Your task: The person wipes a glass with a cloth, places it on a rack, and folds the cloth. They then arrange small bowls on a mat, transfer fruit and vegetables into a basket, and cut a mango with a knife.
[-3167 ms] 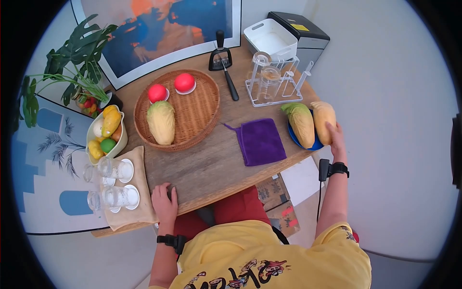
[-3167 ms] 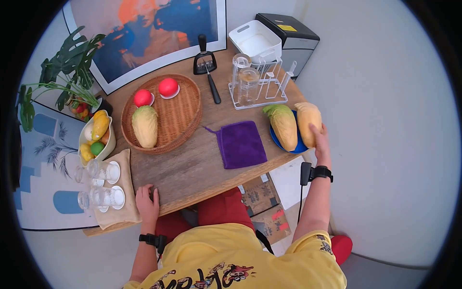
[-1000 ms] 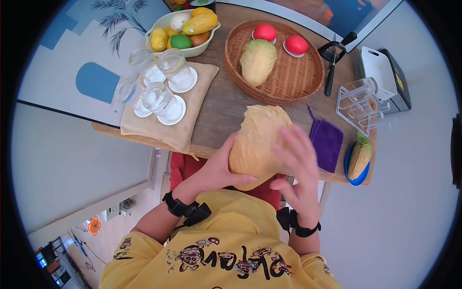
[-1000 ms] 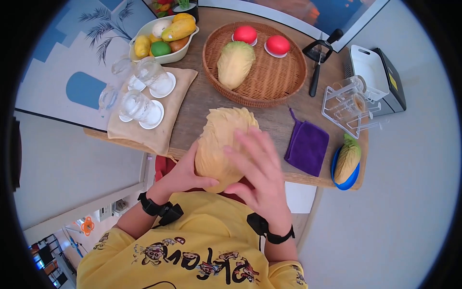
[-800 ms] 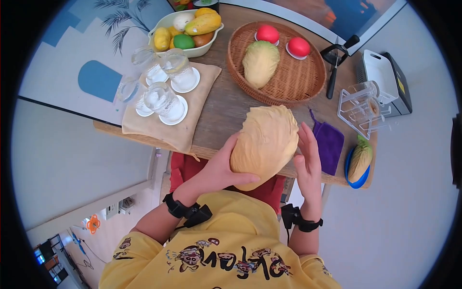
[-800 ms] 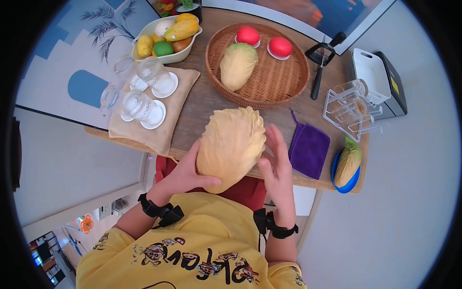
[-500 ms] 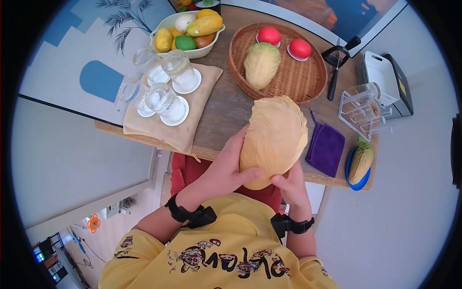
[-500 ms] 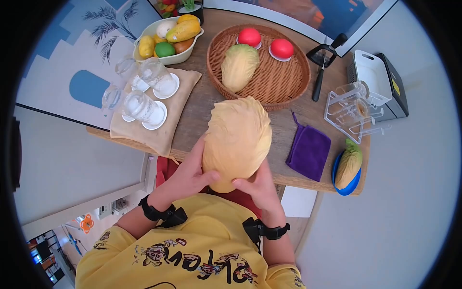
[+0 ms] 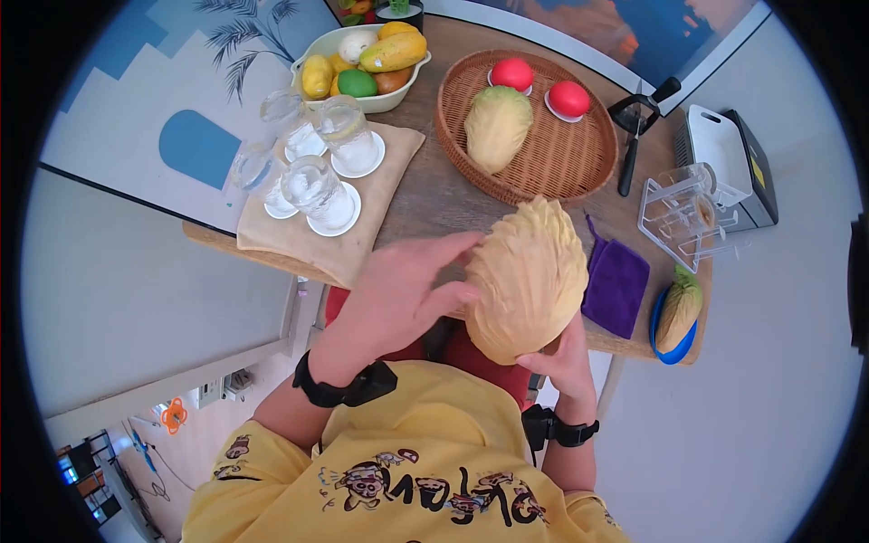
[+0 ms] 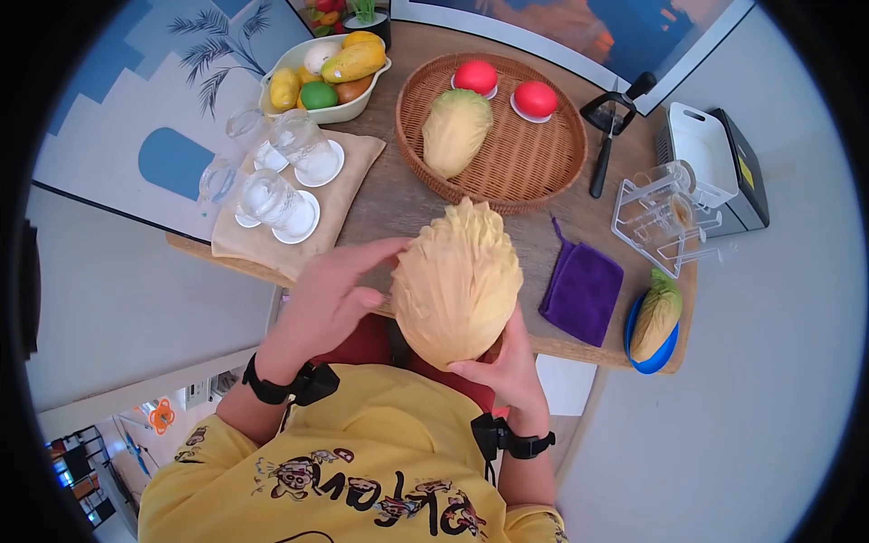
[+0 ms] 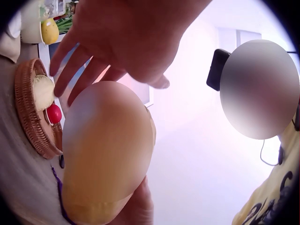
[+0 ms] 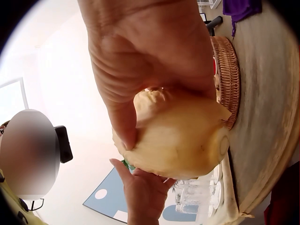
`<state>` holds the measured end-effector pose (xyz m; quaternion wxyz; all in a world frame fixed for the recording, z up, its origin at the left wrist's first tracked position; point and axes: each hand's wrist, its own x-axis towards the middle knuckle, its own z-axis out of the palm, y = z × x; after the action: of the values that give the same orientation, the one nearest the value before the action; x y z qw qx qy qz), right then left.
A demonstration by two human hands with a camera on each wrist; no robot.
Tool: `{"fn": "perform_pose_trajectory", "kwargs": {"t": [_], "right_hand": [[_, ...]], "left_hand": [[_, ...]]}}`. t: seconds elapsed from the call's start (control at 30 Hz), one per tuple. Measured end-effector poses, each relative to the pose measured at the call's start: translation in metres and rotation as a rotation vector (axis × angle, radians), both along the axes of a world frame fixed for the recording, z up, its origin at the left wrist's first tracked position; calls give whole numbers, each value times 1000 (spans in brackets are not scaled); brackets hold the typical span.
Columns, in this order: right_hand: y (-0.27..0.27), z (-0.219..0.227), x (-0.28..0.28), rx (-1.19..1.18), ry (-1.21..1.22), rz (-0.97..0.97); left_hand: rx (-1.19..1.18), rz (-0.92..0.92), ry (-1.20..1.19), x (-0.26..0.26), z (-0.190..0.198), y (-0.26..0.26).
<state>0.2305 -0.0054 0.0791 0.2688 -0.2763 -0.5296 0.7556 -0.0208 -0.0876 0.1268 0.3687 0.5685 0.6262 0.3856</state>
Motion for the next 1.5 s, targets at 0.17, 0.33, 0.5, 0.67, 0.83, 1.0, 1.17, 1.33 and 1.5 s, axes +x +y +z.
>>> {"fn": "perform_pose_trajectory", "kwargs": {"t": [0.17, 0.33, 0.5, 0.67, 0.83, 1.0, 1.17, 1.33, 1.5], "right_hand": [[5, 0, 0, 46, -56, 20], [1, 6, -3, -61, 3, 81], [4, -1, 6, -24, 50, 37], [5, -5, 4, -147, 111, -160], [4, -14, 6, -162, 196, -130], [10, -13, 11, -120, 202, -333], [5, -3, -1, -27, 80, -267], [6, -6, -2, -266, 179, -265], [10, -2, 2, -115, 82, -391]], "left_hand": [[651, 113, 358, 15, 16, 1], [578, -186, 513, 24, 21, 5], [264, 139, 127, 5, -4, -9], [677, 75, 417, 25, 6, -7], [685, -226, 622, 50, -3, 0], [173, -45, 270, 33, -36, -5], [627, -24, 407, 46, -13, -2], [673, -258, 625, 55, -23, 6], [78, -23, 98, 32, -52, -1]]}}
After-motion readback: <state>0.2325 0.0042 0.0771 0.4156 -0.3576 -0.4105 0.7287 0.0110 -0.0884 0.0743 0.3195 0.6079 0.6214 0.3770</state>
